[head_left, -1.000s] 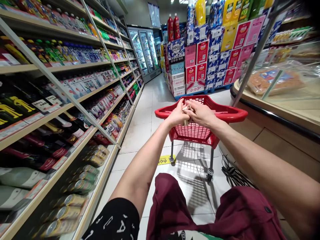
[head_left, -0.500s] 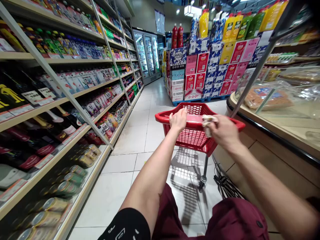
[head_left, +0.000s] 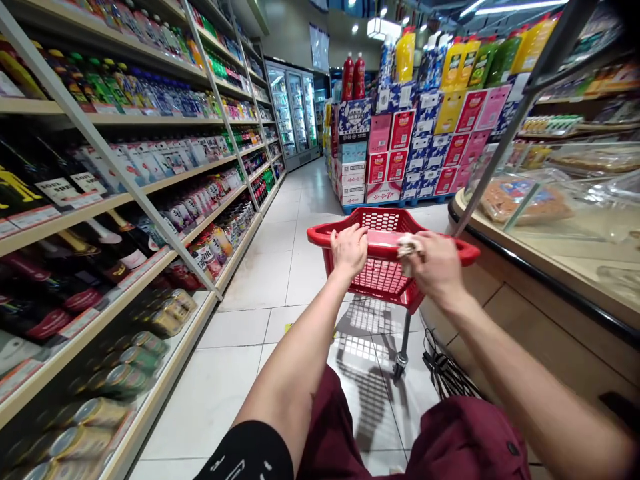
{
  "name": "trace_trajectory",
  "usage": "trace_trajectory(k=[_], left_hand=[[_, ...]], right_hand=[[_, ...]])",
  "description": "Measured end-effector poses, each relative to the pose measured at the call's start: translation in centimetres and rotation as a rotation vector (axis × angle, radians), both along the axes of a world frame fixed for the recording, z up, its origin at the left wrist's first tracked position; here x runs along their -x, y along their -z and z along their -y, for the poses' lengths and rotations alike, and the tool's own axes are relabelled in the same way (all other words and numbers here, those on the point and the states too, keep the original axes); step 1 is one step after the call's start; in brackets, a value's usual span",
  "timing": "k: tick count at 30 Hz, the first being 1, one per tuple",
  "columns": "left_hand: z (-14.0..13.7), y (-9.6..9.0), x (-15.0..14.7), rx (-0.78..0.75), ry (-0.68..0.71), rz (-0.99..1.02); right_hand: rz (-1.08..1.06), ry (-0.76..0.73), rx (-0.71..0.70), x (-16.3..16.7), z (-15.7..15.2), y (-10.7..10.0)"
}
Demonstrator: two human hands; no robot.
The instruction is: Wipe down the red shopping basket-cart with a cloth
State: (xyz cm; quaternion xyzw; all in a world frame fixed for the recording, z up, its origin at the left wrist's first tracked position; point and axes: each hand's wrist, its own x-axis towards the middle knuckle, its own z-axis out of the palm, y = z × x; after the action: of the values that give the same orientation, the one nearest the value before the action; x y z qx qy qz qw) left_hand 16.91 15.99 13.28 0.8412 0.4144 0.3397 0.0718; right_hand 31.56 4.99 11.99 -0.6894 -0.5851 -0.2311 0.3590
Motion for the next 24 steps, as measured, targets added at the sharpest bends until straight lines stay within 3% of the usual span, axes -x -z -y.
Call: trace_trajectory(k=[2, 4, 8, 10, 14, 16, 18, 21, 24], left_hand=[[-0.1, -0.1, 0.2, -0.018, 0.033, -0.022], [-0.4, -0.2, 0.7, -0.035, 0.075, -0.041], [-0.8, 0.1, 1.0, -0.088, 0.085, -0.042], [-0.6, 0.6, 0.6, -0.148, 0.049, -0.024], [-0.1, 1.6, -0.1, -0.296, 0.004, -0.016], [-0.2, 1.9, 0.2, -0.363, 0.041, -0.056], [-0.2, 2.1, 0.7, -0.406, 0.087, -0.109], [-0.1, 2.1, 0.9, -0.42, 0.093, -0.148], [0.2, 1.9, 0.6, -0.402, 0.076, -0.146]], right_hand=[[0.047, -0.102, -0.012, 1.8, -1.0, -0.2], [0.067, -0.132, -0.006, 1.2, -1.1, -0.1], [-0.012, 0.085, -0.045, -3.2, 0.4, 0.8], [-0.03, 0.143, -0.107, -3.4, 0.3, 1.1], [0.027, -0.03, -0.132, -0.1, -1.2, 1.2], [0.055, -0.088, -0.105, -0.2, -1.2, 1.5], [0.036, -0.046, -0.095, -1.9, -0.5, 1.7], [-0.032, 0.13, -0.13, -3.7, 0.1, 1.9], [-0.006, 0.074, -0.16, -1.5, -0.9, 1.6]])
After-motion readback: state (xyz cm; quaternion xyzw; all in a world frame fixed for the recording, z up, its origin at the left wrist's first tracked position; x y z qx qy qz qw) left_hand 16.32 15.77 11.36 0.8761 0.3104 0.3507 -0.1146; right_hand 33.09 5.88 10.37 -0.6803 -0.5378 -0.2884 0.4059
